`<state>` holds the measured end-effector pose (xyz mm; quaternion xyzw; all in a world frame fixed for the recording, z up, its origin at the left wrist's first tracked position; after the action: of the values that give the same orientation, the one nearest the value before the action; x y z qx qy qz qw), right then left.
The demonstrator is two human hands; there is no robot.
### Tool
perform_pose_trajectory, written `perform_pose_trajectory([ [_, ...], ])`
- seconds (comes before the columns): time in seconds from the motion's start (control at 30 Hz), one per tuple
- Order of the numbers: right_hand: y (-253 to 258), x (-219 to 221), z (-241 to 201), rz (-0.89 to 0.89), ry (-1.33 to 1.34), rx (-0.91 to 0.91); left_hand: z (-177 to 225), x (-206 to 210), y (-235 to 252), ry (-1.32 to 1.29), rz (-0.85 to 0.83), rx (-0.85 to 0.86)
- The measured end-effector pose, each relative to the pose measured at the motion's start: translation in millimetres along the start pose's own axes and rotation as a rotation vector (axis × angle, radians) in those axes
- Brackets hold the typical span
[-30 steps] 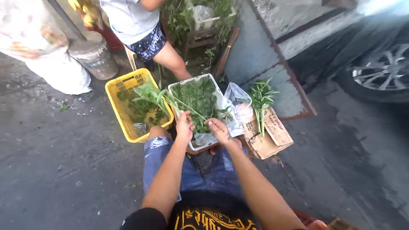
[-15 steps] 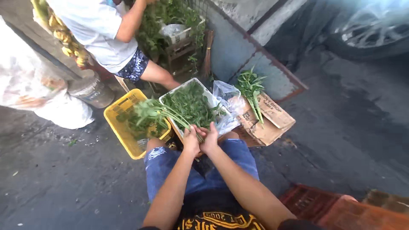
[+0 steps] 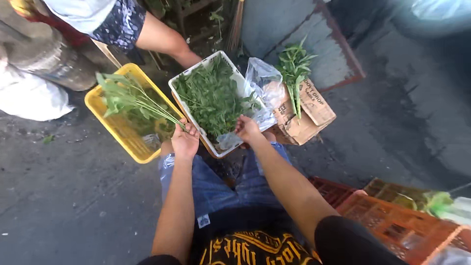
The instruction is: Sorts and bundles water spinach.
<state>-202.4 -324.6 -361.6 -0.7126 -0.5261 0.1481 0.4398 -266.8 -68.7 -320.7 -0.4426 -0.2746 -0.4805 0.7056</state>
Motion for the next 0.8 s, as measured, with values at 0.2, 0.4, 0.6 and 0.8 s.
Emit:
perform_pose_trajectory([
  [0.2,85.1,17.7,27.7,-0.071,-1.383,-0.18,5.5,-9.8,16.5,-0.001,-0.044,-0.07],
  [0.4,39.4,76.0,5.2,-0.132,-2.012,-0.109,22.0,-4.9,48.9,-0.074,0.02,-0.06],
  [0.6,37.2,43.6,-40.4,-0.198,-1.838,-0.061,17.4,-3.9,63.5,-0.183,0.02,-0.138],
  [0.8,112.9,49.9,-18.4,-0.063,-1.789,0.01,18.4,-13.1,66.9,-0.193,0.07,-0.16],
])
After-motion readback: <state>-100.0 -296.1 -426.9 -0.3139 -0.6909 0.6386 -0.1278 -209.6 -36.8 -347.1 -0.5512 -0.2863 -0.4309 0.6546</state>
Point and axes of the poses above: each hand's wrist, its own y-axis towards the middle knuckle, its own x-axis out of the palm, z = x × y, the point moved 3 cm from there along y, towards the middle knuckle, and after that the axes turned 5 degrees about -z, right-handed, at the moved point
